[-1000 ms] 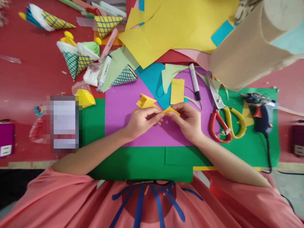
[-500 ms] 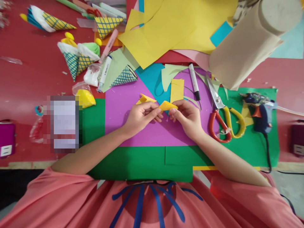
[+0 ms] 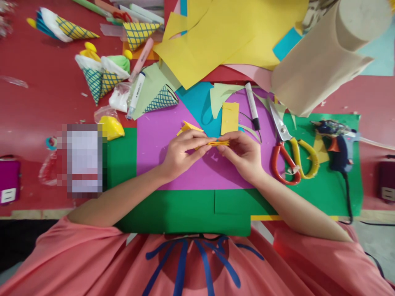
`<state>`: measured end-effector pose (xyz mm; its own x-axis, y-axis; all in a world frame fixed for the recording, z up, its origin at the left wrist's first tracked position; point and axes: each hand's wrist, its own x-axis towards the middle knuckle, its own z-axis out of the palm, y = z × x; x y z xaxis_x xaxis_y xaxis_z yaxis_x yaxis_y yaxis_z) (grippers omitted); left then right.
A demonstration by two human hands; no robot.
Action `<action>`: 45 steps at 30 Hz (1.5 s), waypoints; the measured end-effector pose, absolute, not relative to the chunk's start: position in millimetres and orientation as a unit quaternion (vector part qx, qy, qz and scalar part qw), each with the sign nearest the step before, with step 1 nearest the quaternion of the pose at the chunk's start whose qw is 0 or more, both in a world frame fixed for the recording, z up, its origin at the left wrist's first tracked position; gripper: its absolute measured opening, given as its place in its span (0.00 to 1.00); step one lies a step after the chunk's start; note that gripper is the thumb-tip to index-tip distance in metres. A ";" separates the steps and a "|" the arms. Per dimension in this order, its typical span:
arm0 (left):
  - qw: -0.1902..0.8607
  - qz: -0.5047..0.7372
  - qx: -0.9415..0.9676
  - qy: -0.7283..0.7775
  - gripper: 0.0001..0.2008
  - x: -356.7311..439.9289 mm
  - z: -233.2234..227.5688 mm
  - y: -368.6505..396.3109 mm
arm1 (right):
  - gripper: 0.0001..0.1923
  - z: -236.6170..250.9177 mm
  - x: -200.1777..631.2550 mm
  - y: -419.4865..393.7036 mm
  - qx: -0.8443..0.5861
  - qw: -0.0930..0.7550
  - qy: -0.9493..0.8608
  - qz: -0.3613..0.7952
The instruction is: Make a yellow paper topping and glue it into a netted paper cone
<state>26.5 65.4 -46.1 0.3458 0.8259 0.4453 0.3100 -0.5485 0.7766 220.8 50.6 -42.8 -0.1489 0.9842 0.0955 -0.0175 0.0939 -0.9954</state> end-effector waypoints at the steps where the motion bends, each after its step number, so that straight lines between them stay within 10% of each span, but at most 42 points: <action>1: 0.296 0.437 0.765 0.368 0.09 26.7 -46.6 65.3 | 0.07 -42.6 220.6 50.8 -0.433 0.491 -0.549 0.520; 26: 0.577 0.410 0.605 0.364 0.11 32.9 -44.8 65.8 | 0.10 -40.8 221.7 56.5 -0.388 0.480 -0.490 0.616; 45: 0.425 0.429 0.725 0.331 0.11 30.0 -45.4 67.6 | 0.07 -41.9 219.0 52.3 -0.425 0.486 -0.541 0.539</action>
<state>30.0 67.6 -45.4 0.4120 0.8449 0.3412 0.1158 -0.4200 0.9001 219.0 52.3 -41.9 -0.1660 0.9838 0.0675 -0.0633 0.0577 -0.9963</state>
